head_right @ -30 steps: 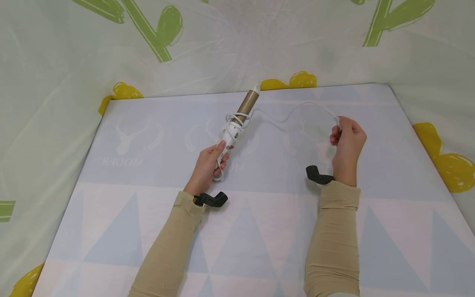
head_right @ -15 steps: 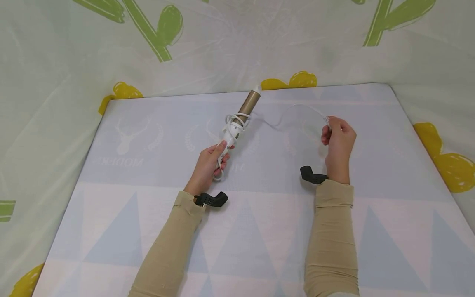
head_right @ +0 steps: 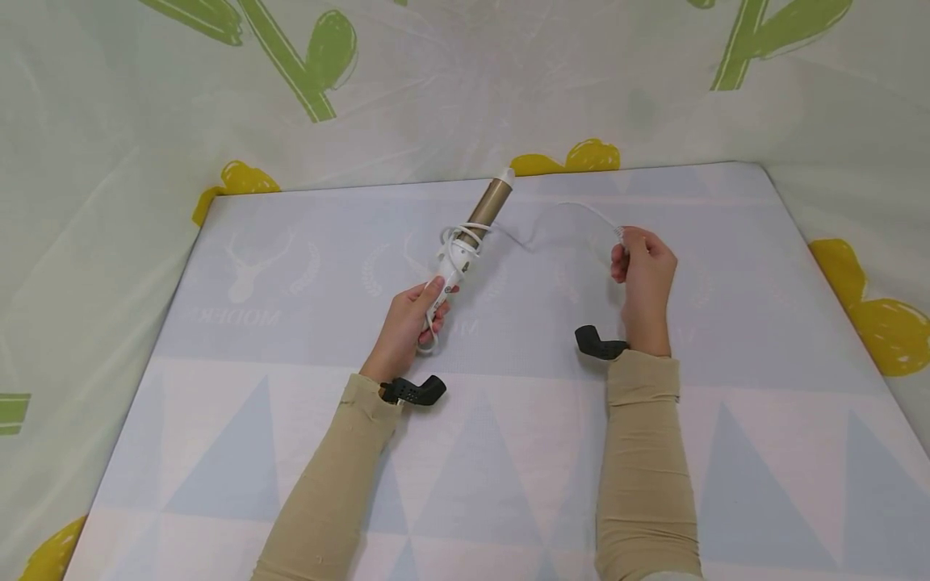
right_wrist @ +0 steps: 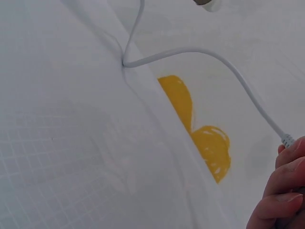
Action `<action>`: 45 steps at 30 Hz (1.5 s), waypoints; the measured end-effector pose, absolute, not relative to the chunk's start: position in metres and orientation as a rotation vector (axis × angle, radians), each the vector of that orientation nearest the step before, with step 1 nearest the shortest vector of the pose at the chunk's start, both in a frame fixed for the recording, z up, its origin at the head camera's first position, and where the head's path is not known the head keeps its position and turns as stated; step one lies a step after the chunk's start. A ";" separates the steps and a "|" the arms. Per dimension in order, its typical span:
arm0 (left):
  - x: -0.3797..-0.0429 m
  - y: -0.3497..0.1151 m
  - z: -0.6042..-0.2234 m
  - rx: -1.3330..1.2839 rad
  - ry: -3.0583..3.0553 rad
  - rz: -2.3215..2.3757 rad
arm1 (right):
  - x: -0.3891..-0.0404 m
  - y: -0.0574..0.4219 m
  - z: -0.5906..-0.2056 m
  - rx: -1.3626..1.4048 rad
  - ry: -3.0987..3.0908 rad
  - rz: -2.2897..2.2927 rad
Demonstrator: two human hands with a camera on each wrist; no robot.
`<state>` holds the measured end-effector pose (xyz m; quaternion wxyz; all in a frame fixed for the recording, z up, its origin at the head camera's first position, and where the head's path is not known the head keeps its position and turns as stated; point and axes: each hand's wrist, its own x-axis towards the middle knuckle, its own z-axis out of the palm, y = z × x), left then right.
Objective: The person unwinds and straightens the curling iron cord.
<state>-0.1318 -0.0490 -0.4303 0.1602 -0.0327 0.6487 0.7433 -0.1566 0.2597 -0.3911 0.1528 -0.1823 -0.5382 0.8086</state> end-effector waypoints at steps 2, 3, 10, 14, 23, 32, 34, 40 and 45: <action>-0.132 -0.049 -0.430 -0.092 1.847 2.119 | -0.157 0.257 -0.392 -0.524 -1.571 2.311; -0.132 -0.050 -0.429 -0.092 1.843 2.116 | -0.158 0.256 -0.392 -0.523 -1.587 2.305; -0.133 -0.051 -0.428 -0.086 1.830 2.067 | -0.159 0.251 -0.394 -0.531 -1.673 2.287; -0.133 -0.051 -0.428 -0.077 1.843 2.056 | -0.160 0.248 -0.396 -0.523 -1.691 2.283; -0.131 -0.048 -0.432 -0.056 1.937 1.994 | -0.161 0.238 -0.400 -0.497 -1.801 2.273; -0.131 -0.047 -0.434 -0.042 1.975 1.948 | -0.160 0.234 -0.400 -0.484 -1.860 2.268; -0.130 -0.046 -0.433 -0.036 1.992 1.935 | -0.160 0.233 -0.399 -0.480 -1.873 2.266; -0.129 -0.045 -0.432 -0.004 2.045 1.881 | -0.158 0.232 -0.395 -0.463 -1.906 2.255; -0.129 -0.045 -0.432 0.017 2.054 1.862 | -0.157 0.230 -0.391 -0.446 -1.922 2.239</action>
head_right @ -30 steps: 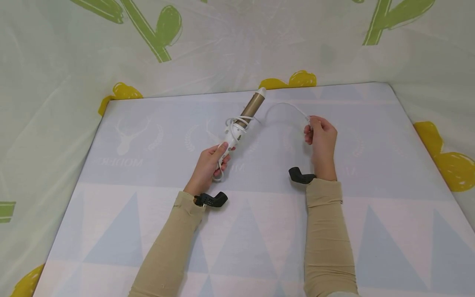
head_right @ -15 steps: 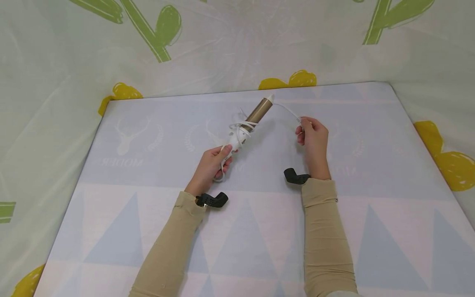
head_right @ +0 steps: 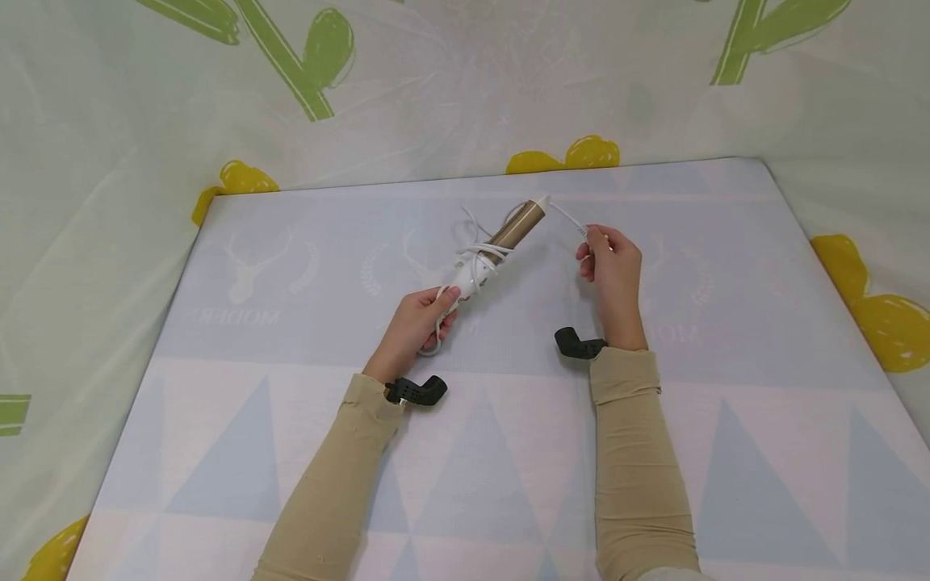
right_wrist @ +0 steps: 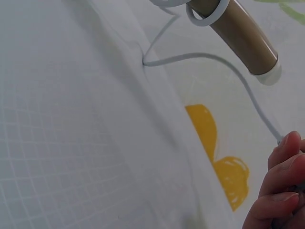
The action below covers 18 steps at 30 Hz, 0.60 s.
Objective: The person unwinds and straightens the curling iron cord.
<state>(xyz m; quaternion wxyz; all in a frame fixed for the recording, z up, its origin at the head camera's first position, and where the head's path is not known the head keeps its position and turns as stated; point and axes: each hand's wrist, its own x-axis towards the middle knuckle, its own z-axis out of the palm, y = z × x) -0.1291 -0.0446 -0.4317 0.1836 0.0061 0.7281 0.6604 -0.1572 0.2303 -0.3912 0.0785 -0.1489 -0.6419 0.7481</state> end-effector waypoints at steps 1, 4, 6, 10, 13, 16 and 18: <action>-0.129 -0.044 -0.432 0.021 2.053 1.861 | -0.157 0.230 -0.391 -0.445 -1.922 2.240; -0.129 -0.045 -0.433 0.026 2.052 1.852 | -0.159 0.231 -0.393 -0.441 -1.919 2.243; -0.129 -0.044 -0.433 0.026 2.050 1.846 | -0.159 0.232 -0.394 -0.445 -1.920 2.241; -0.129 -0.044 -0.434 0.027 2.049 1.832 | -0.159 0.236 -0.394 -0.459 -1.901 2.234; -0.129 -0.044 -0.433 0.031 2.049 1.817 | -0.158 0.239 -0.392 -0.461 -1.866 2.227; -0.126 -0.044 -0.427 0.037 2.051 1.792 | -0.158 0.241 -0.390 -0.457 -1.836 2.232; -0.124 -0.044 -0.419 0.045 2.050 1.777 | -0.158 0.242 -0.389 -0.452 -1.835 2.228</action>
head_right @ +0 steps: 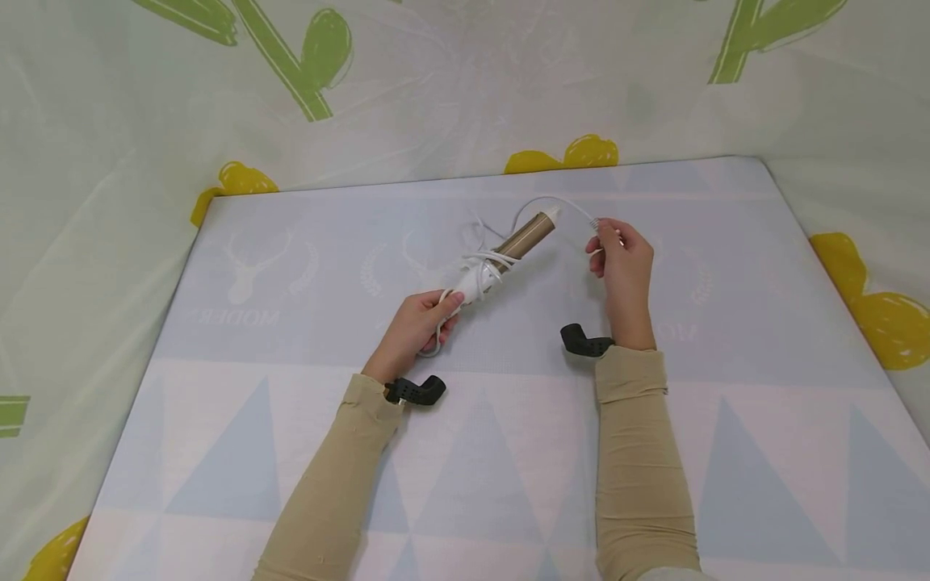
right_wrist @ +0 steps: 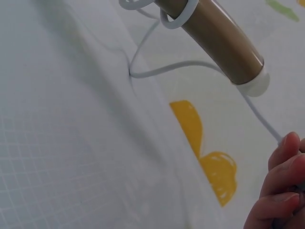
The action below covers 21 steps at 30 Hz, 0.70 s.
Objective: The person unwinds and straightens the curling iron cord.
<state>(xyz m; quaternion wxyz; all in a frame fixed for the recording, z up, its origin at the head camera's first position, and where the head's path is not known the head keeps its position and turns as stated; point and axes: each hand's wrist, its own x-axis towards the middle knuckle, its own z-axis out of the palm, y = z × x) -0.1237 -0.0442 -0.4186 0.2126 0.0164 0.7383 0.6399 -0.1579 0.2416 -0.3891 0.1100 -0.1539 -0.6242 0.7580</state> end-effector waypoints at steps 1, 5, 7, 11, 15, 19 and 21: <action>-0.122 -0.044 -0.414 0.053 2.055 1.768 | -0.158 0.241 -0.388 -0.450 -1.826 2.238; -0.117 -0.045 -0.401 0.077 2.082 1.732 | -0.158 0.240 -0.385 -0.431 -1.817 2.248; -0.117 -0.045 -0.401 0.078 2.100 1.716 | -0.157 0.239 -0.383 -0.413 -1.807 2.248; -0.121 -0.045 -0.415 0.087 2.121 1.700 | -0.156 0.236 -0.379 -0.376 -1.814 2.221; -0.126 -0.045 -0.431 0.124 2.130 1.697 | -0.155 0.233 -0.376 -0.364 -1.830 2.215; -0.128 -0.044 -0.434 0.150 2.161 1.682 | -0.155 0.229 -0.373 -0.346 -1.858 2.213; -0.129 -0.045 -0.434 0.155 2.188 1.668 | -0.154 0.227 -0.372 -0.325 -1.874 2.211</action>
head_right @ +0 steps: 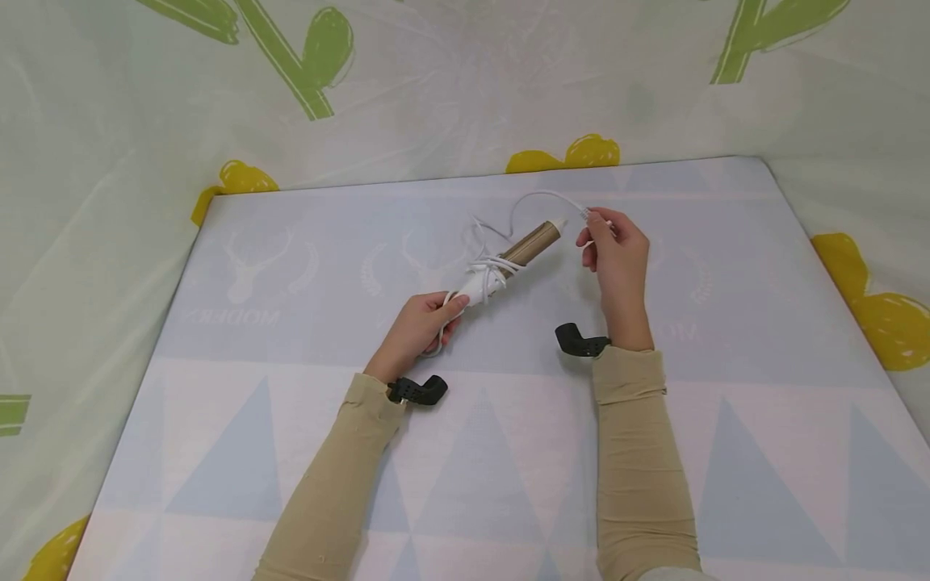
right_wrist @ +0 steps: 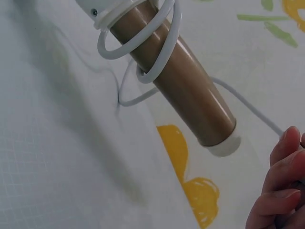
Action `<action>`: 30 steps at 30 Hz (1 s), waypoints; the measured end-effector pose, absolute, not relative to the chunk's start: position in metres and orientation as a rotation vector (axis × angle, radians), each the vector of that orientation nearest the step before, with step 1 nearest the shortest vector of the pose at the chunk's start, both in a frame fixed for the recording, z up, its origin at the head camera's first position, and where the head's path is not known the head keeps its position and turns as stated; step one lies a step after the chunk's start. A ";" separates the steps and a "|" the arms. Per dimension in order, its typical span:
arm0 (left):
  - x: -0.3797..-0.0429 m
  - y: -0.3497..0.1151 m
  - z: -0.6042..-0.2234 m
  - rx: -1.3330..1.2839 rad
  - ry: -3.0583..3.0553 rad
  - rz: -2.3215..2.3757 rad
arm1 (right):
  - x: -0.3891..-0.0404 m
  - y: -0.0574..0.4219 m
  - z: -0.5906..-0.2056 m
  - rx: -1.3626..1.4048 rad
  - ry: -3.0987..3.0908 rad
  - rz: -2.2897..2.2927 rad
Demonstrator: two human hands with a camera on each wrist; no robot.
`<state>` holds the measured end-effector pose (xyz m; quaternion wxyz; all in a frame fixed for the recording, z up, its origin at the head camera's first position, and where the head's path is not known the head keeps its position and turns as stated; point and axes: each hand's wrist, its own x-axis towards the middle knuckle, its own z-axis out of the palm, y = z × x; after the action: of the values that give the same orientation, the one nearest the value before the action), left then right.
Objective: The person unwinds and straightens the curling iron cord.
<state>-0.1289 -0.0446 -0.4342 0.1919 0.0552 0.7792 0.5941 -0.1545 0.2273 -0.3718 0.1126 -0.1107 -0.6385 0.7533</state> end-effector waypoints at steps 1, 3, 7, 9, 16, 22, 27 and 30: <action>-0.129 -0.045 -0.434 0.155 2.200 1.660 | -0.154 0.226 -0.371 -0.314 -1.880 2.209; -0.129 -0.044 -0.434 0.154 2.215 1.649 | -0.154 0.224 -0.370 -0.292 -1.895 2.201; -0.129 -0.044 -0.435 0.156 2.226 1.643 | -0.153 0.221 -0.369 -0.265 -1.937 2.172; -0.129 -0.044 -0.435 0.160 2.235 1.637 | -0.153 0.220 -0.367 -0.249 -1.955 2.161; -0.129 -0.044 -0.435 0.154 2.254 1.615 | -0.151 0.219 -0.359 -0.201 -1.971 2.125; -0.129 -0.043 -0.434 0.150 2.236 1.616 | -0.147 0.218 -0.347 -0.176 -1.907 2.125; -0.129 -0.043 -0.434 0.142 2.230 1.616 | -0.143 0.219 -0.339 -0.146 -1.814 2.146; -0.129 -0.043 -0.434 0.141 2.230 1.615 | -0.141 0.219 -0.335 -0.129 -1.776 2.155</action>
<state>-0.1294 -0.0434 -0.4344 0.1909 0.0503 0.7940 0.5750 -0.1413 0.2191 -0.3352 0.1721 -0.0455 -0.6257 0.7595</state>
